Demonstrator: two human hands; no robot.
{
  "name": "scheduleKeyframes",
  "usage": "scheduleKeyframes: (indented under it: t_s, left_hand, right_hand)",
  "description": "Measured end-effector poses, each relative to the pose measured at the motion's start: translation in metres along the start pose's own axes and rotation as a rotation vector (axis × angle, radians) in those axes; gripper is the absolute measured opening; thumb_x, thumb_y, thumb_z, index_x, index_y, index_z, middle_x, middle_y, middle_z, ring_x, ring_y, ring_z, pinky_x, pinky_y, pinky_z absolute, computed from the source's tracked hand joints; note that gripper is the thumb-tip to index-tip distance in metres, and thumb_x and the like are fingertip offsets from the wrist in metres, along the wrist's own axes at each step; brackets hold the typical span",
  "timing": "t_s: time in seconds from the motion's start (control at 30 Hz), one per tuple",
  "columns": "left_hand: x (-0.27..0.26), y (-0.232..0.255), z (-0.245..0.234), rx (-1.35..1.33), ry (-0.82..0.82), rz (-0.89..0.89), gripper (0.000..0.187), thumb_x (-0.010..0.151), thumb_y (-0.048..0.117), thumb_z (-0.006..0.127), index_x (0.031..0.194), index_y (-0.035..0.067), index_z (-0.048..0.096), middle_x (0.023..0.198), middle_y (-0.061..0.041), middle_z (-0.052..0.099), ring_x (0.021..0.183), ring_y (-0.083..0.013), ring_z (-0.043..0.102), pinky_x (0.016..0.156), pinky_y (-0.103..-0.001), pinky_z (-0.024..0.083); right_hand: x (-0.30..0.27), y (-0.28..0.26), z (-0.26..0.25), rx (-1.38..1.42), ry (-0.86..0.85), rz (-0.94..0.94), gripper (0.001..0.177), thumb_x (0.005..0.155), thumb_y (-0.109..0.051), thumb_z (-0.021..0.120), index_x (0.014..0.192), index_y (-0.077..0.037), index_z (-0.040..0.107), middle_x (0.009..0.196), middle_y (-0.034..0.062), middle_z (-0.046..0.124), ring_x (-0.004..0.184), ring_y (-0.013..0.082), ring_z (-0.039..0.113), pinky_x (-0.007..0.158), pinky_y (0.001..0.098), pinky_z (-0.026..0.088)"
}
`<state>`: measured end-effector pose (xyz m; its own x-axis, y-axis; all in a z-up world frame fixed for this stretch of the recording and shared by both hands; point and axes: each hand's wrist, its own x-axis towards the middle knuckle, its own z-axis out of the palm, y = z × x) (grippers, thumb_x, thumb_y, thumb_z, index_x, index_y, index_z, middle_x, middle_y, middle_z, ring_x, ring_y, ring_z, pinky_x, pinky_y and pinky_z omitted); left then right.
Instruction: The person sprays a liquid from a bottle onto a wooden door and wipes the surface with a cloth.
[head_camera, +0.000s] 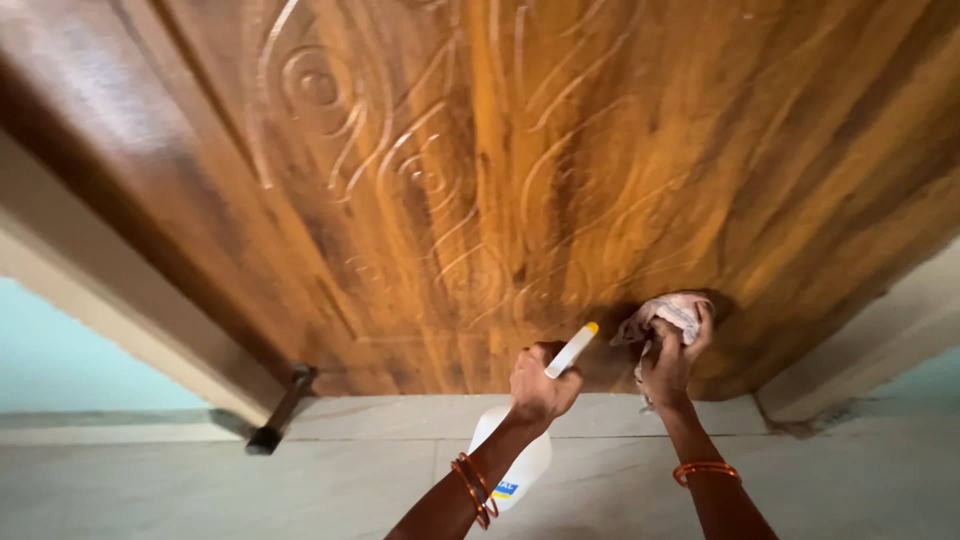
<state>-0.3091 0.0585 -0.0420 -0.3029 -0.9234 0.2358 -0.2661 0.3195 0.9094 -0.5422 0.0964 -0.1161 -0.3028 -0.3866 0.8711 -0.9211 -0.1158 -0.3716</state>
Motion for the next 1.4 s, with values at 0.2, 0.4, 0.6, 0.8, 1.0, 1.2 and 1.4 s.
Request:
scheduleKeyframes:
  t_s: [0.2, 0.4, 0.6, 0.8, 1.0, 1.2, 1.4]
  left_hand:
    - [0.011, -0.023, 0.080, 0.223, -0.043, -0.049, 0.033, 0.078, 0.033, 0.075, 0.102, 0.011, 0.069, 0.106, -0.021, 0.066, 0.106, -0.0411, 0.064, 0.092, -0.050, 0.050]
    - [0.021, -0.011, 0.093, 0.119, -0.077, -0.114, 0.038, 0.072, 0.036, 0.080, 0.100, 0.011, 0.070, 0.106, -0.021, 0.065, 0.103, -0.0414, 0.064, 0.088, -0.049, 0.052]
    - [0.019, -0.058, 0.078, -0.104, 0.044, 0.140, 0.027, 0.075, 0.026, 0.069, 0.100, 0.015, 0.074, 0.095, -0.016, 0.073, 0.090, -0.0374, 0.071, 0.082, -0.047, 0.057]
    - [0.026, -0.028, 0.044, -0.115, 0.012, 0.179, 0.013, 0.073, 0.011, 0.064, 0.083, 0.004, 0.066, 0.068, -0.017, 0.059, 0.060, -0.0366, 0.050, 0.059, -0.042, 0.050]
    - [0.026, -0.017, 0.021, -0.188, 0.109, 0.237, 0.020, 0.069, 0.009, 0.057, 0.086, 0.005, 0.068, 0.063, -0.010, 0.058, 0.054, -0.0245, 0.054, 0.055, -0.037, 0.047]
    - [0.026, -0.022, -0.006, -0.237, 0.034, 0.292, 0.012, 0.072, 0.009, 0.058, 0.082, 0.002, 0.060, 0.064, -0.017, 0.048, 0.058, -0.0341, 0.042, 0.053, -0.041, 0.045]
    - [0.026, -0.005, -0.026, -0.050, 0.115, 0.141, 0.010, 0.069, 0.011, 0.060, 0.076, 0.004, 0.058, 0.062, -0.016, 0.053, 0.059, -0.0384, 0.048, 0.055, -0.040, 0.046]
  right_hand:
    - [0.017, 0.005, -0.035, -0.076, -0.033, 0.057, 0.045, 0.074, 0.020, 0.060, 0.112, -0.003, 0.064, 0.163, 0.0224, 0.020, 0.153, 0.0480, 0.028, 0.124, 0.0544, 0.033]
    - [0.012, 0.008, -0.034, -0.106, 0.040, 0.045, 0.036, 0.083, 0.013, 0.061, 0.115, -0.004, 0.063, 0.164, 0.0246, 0.023, 0.153, 0.0488, 0.027, 0.125, 0.0543, 0.032]
    - [-0.007, 0.000, 0.008, -0.099, 0.199, 0.229, 0.039, 0.090, 0.007, 0.063, 0.128, -0.004, 0.063, 0.167, 0.0232, 0.022, 0.156, 0.0433, 0.026, 0.127, 0.0524, 0.031]
    - [-0.024, 0.004, 0.004, -0.013, -0.194, 0.126, 0.055, 0.062, -0.002, 0.077, 0.116, -0.006, 0.070, 0.160, 0.0254, 0.020, 0.146, 0.0445, 0.024, 0.116, 0.0526, 0.033]
    - [0.007, 0.020, -0.009, -0.159, 0.369, 0.146, 0.046, 0.083, 0.007, 0.077, 0.123, -0.003, 0.057, 0.161, 0.0202, 0.024, 0.143, 0.0375, 0.037, 0.117, 0.0457, 0.045]
    - [-0.033, 0.004, 0.048, 1.120, 0.229, 0.764, 0.050, 0.084, 0.011, 0.062, 0.132, -0.002, 0.058, 0.123, 0.0387, 0.041, 0.099, 0.0437, 0.050, 0.086, 0.0425, 0.057]
    - [-0.079, -0.044, 0.070, 0.095, -0.037, 0.044, 0.041, 0.073, 0.006, 0.068, 0.112, -0.006, 0.065, 0.143, 0.0225, 0.037, 0.130, 0.0488, 0.035, 0.097, 0.0478, 0.045]
